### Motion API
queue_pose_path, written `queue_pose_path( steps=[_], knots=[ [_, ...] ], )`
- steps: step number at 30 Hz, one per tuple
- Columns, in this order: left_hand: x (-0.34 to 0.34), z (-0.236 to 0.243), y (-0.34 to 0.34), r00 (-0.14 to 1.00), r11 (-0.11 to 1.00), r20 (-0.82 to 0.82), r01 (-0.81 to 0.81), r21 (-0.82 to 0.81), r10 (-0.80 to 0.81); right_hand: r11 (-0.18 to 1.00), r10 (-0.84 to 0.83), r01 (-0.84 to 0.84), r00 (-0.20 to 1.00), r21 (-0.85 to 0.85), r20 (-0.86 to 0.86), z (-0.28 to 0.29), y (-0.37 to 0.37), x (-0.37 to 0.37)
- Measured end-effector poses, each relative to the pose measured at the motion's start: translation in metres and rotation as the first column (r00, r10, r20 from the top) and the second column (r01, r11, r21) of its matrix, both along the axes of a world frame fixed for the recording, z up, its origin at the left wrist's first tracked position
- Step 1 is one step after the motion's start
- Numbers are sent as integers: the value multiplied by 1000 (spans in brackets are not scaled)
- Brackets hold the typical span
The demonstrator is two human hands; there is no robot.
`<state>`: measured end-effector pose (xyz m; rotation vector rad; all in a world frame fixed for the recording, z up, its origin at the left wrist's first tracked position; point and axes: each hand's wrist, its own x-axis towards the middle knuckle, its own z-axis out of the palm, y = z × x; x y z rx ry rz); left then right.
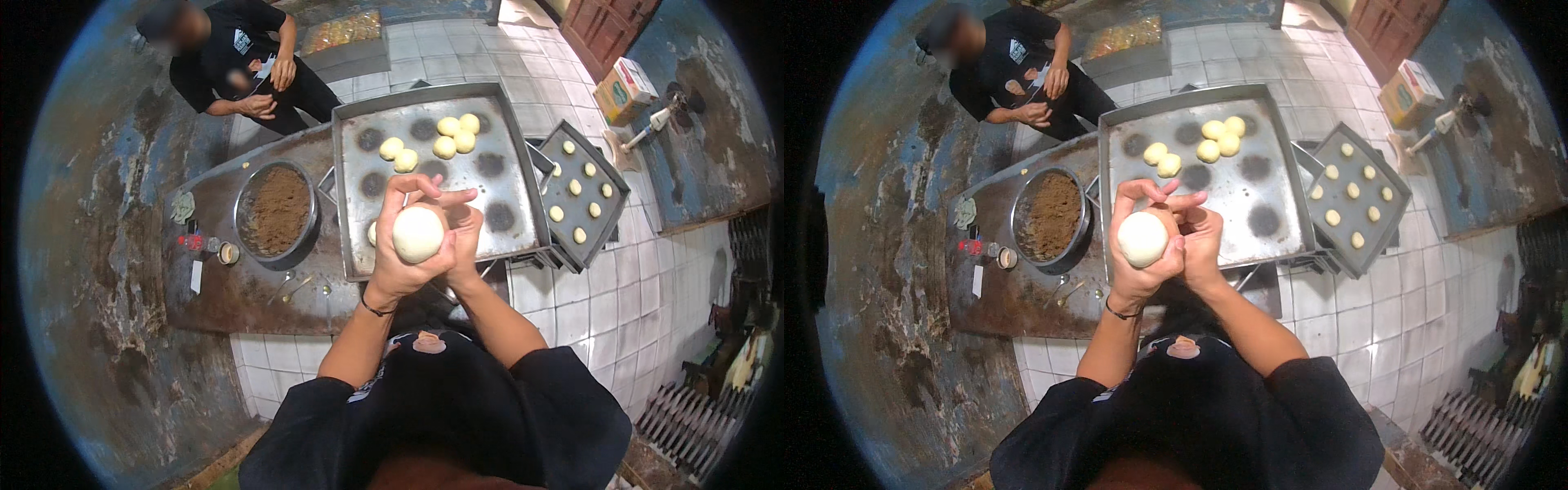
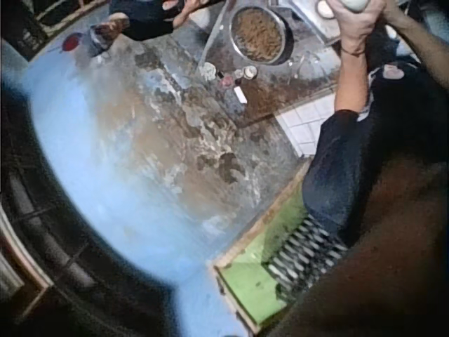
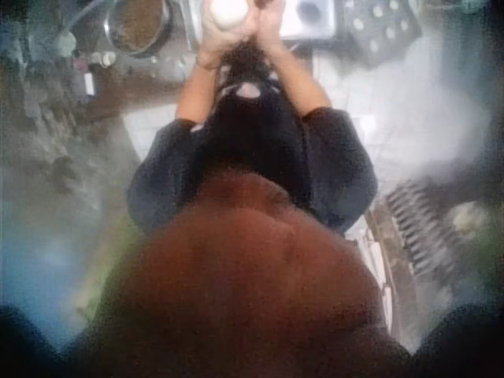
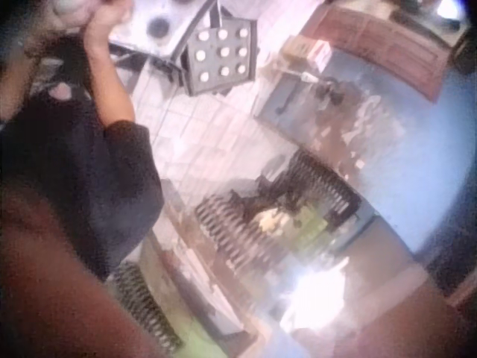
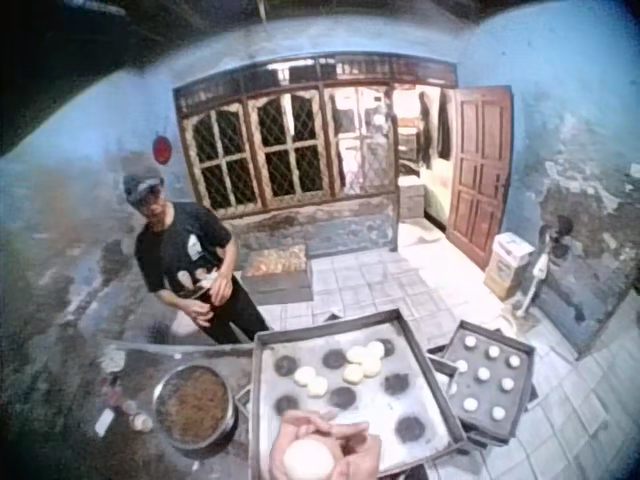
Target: The person flattens a portion of dough, adds a scoop of brown filling, and pinches the edges together to seal it into a ball before placing it on a metal tray.
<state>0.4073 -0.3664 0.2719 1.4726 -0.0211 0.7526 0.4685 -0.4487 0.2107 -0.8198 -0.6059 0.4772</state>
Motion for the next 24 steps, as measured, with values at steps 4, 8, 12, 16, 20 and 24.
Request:
queue_pose_path(
  steps=[4, 8, 12, 16, 20, 24],
  knots=[
    [-2, -4, 15, 999, 999, 45, 24, 38, -26, 936, 299, -252, 937, -247, 178, 15, -21, 31],
    [13, -15, 1, 1000, 1000, 4, 20, 24, -20, 929, 173, -13, 897, -369, 406, 15, -36, 44],
    [33, -54, 10, 964, 974, -219, -105, 199, 149, 624, 391, 141, 794, -768, 465, 41, -93, 82],
    [77, -94, -18, 941, 953, -338, 131, 272, -33, 652, 249, 234, 832, -721, 495, 41, -95, 96],
    [100, -133, -25, 902, 919, -430, 194, 344, -30, 580, 272, 214, 859, -786, 435, -1, -105, 130],
    [63, -133, 2, 849, 904, -517, 133, 407, 108, 423, 554, 327, 644, -845, 527, -65, -117, 167]
  ],
)
